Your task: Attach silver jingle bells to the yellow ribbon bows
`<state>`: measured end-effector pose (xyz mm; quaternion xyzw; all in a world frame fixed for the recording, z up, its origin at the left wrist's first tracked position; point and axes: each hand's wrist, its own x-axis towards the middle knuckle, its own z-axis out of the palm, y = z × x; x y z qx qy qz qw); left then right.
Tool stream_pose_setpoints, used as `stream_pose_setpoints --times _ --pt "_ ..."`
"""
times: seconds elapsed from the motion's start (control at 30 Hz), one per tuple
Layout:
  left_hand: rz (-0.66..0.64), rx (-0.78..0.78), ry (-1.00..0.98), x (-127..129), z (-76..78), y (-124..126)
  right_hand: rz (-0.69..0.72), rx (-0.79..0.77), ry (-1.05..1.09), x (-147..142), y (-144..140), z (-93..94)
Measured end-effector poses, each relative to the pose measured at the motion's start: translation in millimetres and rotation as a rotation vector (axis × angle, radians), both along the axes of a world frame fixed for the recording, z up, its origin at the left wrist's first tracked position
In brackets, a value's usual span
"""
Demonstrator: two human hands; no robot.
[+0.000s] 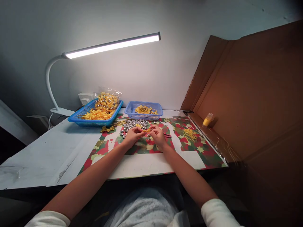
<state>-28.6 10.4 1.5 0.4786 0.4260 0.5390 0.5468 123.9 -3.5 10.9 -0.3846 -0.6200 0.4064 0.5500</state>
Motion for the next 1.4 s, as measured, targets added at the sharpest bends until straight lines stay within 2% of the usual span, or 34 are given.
stream_pose_setpoints --times 0.43,0.63,1.0,1.27,1.4 --pt "0.009 0.001 0.022 0.8 3.6 -2.9 -0.005 0.032 -0.022 0.2 3.6 -5.7" --pt "0.071 0.066 0.083 1.5 3.4 -3.0 -0.022 0.042 -0.062 -1.8 3.7 -7.0" --pt "0.111 0.109 0.031 4.4 3.1 -4.6 -0.117 0.293 -0.205 -9.5 -2.5 -11.7" --pt "0.092 0.27 0.146 5.0 -5.5 -4.0 -0.148 0.374 -0.243 -10.0 -0.2 -14.3" --pt "0.11 0.403 0.188 6.0 -2.6 -8.3 -0.178 0.392 -0.249 -8.4 -0.7 -11.2"
